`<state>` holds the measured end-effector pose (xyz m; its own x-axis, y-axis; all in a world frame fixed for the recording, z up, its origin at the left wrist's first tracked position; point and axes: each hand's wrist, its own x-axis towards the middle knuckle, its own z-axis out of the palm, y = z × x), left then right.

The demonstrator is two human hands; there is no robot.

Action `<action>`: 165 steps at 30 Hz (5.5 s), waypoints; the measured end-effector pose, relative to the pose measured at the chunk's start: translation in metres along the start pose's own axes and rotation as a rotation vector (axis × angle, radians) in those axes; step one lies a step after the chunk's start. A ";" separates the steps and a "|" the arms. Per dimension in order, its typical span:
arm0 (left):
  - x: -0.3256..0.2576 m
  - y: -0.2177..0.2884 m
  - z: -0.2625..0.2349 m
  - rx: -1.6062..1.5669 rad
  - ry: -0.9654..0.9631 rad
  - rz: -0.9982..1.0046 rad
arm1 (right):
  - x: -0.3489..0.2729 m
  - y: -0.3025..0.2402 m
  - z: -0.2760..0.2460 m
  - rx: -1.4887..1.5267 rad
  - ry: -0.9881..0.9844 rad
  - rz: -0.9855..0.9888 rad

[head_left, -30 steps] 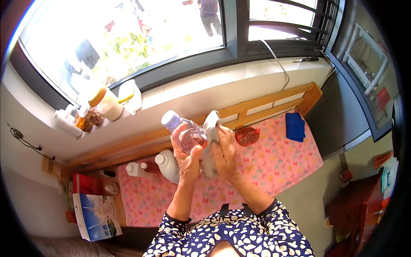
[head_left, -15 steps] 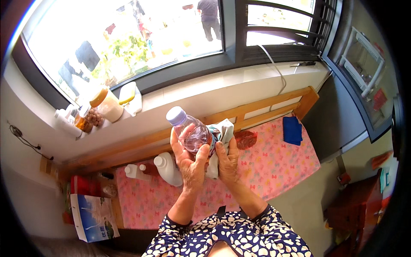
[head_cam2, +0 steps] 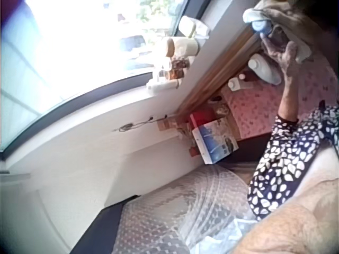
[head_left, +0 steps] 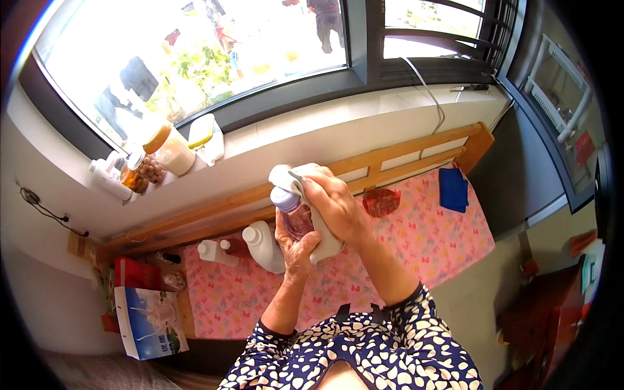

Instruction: The person wipes several plastic containers and bottles on a windowsill using a cloth. They handle a small bottle, a yellow container, a large jar, and a white bottle, wiping each one individually before placing them back on the sill. The person also wipes the windowsill surface itself.

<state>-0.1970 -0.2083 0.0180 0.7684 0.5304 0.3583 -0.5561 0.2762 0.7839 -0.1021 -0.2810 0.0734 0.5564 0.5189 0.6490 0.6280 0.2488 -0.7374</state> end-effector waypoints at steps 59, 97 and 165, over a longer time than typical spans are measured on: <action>0.024 -0.002 0.016 0.314 0.179 0.085 | -0.085 0.021 0.043 1.235 0.522 0.699; -0.004 0.007 -0.014 0.297 -0.201 -0.201 | -0.028 -0.035 -0.020 -0.271 0.005 -0.149; 0.023 -0.026 -0.077 0.342 0.431 -0.108 | 0.167 0.215 0.118 -0.701 -0.593 -0.306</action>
<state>-0.1891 -0.1418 -0.0330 0.5766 0.8127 0.0837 -0.2922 0.1095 0.9501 0.0616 -0.0446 0.0016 0.0707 0.8890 0.4525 0.9889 -0.0029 -0.1487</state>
